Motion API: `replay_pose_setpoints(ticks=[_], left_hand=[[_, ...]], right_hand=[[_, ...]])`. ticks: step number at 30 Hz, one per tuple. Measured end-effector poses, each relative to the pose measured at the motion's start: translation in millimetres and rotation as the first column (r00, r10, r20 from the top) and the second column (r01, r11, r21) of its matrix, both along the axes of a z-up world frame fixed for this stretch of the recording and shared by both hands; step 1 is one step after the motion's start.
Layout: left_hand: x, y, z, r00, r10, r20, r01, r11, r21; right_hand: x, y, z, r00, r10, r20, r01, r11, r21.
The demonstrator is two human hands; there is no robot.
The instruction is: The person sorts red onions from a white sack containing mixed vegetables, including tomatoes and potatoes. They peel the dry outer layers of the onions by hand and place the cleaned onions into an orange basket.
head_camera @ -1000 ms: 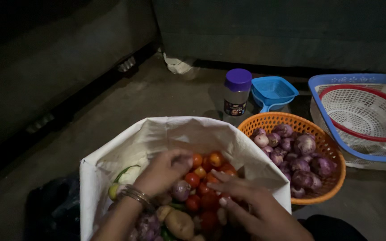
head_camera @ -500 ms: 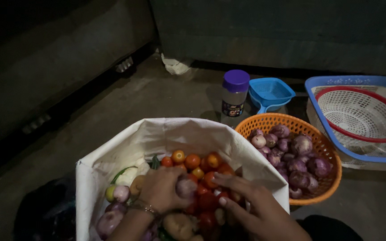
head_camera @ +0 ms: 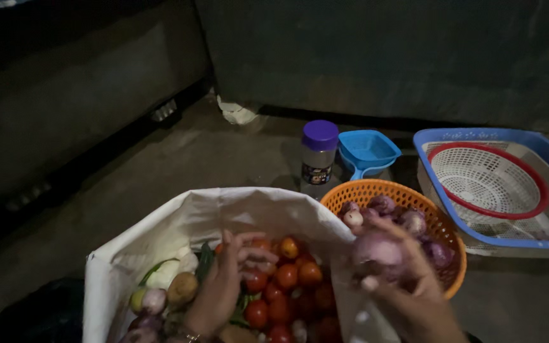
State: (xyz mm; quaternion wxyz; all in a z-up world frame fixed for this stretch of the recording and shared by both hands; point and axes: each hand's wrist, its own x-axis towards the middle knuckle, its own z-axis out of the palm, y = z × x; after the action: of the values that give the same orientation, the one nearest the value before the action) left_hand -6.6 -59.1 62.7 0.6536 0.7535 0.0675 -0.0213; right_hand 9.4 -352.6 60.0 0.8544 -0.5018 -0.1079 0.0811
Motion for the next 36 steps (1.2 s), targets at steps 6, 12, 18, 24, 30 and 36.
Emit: replay_pose_setpoints(ticks=[6,12,18,24,30,36], left_hand=[[3.7,14.1,-36.6,0.996,0.053,-0.076,-0.063,0.988,-0.144],[12.2,5.0,-48.5,0.998,0.053,-0.044,-0.060,0.985,-0.161],[13.3,6.3,-60.6,1.000,-0.016,0.005,0.017,0.983,-0.182],[-19.4,11.2,-45.0,0.972,-0.233,-0.018,0.224,0.908,0.354],[-51.2,-1.7,-9.4,0.734,-0.506,-0.453,0.672,0.444,0.592],[-70.7,-7.1,2.2,0.603,-0.501,-0.620,0.768,0.156,0.621]], right_hand=[[64.1,-62.1,-50.8,0.867,-0.317,-0.385,0.333,0.943,-0.026],[89.9,-85.5,-109.3,0.763,-0.229,-0.604,0.267,0.963,-0.027],[90.7,-82.2,-118.9,0.772,-0.243,-0.588,0.237,0.967,-0.088],[79.4,-72.4,-95.7,0.883,-0.194,-0.427,0.190,0.980,-0.051],[45.6,-43.1,-37.2,0.946,-0.281,-0.160,0.230,0.933,-0.275],[16.6,-10.8,-21.0,0.995,-0.053,0.090,0.101,0.291,-0.951]])
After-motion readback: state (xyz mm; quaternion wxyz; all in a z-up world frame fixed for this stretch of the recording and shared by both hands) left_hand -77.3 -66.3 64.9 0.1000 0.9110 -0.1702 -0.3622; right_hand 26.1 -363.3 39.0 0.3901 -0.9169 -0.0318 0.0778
